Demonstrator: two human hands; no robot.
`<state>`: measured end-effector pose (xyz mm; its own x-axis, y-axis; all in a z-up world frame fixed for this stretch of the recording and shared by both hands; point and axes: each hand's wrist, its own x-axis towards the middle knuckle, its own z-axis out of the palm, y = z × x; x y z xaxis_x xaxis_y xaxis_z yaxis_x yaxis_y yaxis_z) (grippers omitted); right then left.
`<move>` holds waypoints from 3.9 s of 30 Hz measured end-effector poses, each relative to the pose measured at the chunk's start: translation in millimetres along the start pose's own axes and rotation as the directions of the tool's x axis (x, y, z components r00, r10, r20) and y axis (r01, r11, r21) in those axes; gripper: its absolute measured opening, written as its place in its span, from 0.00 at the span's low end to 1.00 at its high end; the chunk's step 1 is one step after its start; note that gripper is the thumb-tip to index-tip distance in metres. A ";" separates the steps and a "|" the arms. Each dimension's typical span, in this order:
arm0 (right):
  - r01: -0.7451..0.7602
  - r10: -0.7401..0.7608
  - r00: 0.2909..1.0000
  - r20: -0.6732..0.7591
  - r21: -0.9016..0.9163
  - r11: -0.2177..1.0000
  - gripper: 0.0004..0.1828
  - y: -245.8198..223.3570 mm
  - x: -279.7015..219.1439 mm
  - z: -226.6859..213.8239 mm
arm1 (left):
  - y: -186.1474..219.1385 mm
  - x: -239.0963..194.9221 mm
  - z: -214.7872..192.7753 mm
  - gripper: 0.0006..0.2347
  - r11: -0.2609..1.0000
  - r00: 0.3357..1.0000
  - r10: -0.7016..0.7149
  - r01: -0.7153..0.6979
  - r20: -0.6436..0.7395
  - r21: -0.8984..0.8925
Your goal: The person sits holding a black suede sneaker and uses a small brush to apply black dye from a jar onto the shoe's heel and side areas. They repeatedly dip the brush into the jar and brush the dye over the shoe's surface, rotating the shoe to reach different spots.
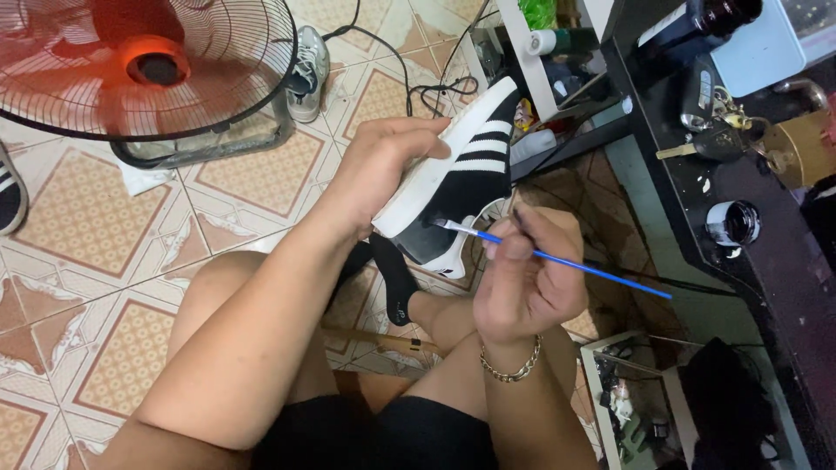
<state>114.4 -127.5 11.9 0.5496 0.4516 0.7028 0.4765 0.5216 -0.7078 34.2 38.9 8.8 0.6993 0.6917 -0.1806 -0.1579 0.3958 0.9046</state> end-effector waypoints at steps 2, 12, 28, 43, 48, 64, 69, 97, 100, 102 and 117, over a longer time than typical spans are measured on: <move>-0.005 0.005 1.000 0.010 -0.024 1.000 0.12 0.0 -0.4 -0.8 | 0.9 -0.5 0.3 0.18 1.000 1.000 -0.003 0.003 0.003 -0.008; 0.011 -0.011 1.000 0.006 -0.113 0.994 0.12 -1.3 -0.1 -5.6 | 5.3 -3.1 2.7 0.20 0.998 1.000 -0.001 0.001 -0.002 0.055; 0.018 -0.025 0.998 -0.064 -0.100 0.995 0.13 -4.7 7.0 -21.1 | -0.2 -2.3 1.4 0.19 0.996 0.999 0.014 -0.016 0.030 0.082; 0.122 -0.435 0.794 -0.426 -0.589 0.799 0.15 -24.2 85.7 -136.8 | 0.5 -7.1 30.0 0.19 0.980 0.985 -0.170 0.169 -0.008 0.106; 0.028 -0.285 0.906 -0.312 -0.628 0.777 0.11 -22.5 86.5 -135.4 | -5.3 -4.4 27.3 0.20 0.981 0.986 -0.169 0.168 -0.002 0.096; -0.073 -0.223 0.881 -0.417 -0.587 0.807 0.16 -27.9 87.0 -127.3 | -23.3 5.0 15.2 0.17 0.987 0.991 -0.133 0.135 -0.022 0.087; 0.201 -0.191 0.863 -0.467 -0.029 0.979 0.15 -24.8 61.3 -94.1 | -18.0 0.6 13.5 0.17 0.994 1.000 -0.004 0.001 0.028 0.106; -0.119 0.116 0.993 0.030 0.126 0.985 0.12 -1.1 17.5 -18.2 | -3.3 -4.5 10.7 0.19 0.999 0.997 -0.047 0.045 0.061 0.026; -0.112 0.111 0.994 0.018 0.121 0.986 0.12 -2.6 18.3 -19.0 | -1.7 -4.6 11.7 0.20 0.998 0.996 -0.065 0.066 0.069 -0.017; -0.103 0.100 0.994 0.034 0.081 0.991 0.13 -5.2 19.9 -19.0 | 1.0 -5.3 12.1 0.21 0.998 0.996 -0.070 0.070 0.054 0.004; -0.046 0.061 0.995 0.073 -0.197 0.979 0.12 -21.6 19.8 -18.6 | 4.4 -6.1 13.4 0.20 0.998 0.996 -0.059 0.061 0.063 -0.026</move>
<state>127.7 -143.3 39.7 0.5263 0.5341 0.6617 0.5765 0.3479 -0.7393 38.6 28.4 19.1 0.7499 0.6276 -0.2094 -0.1328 0.4528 0.8816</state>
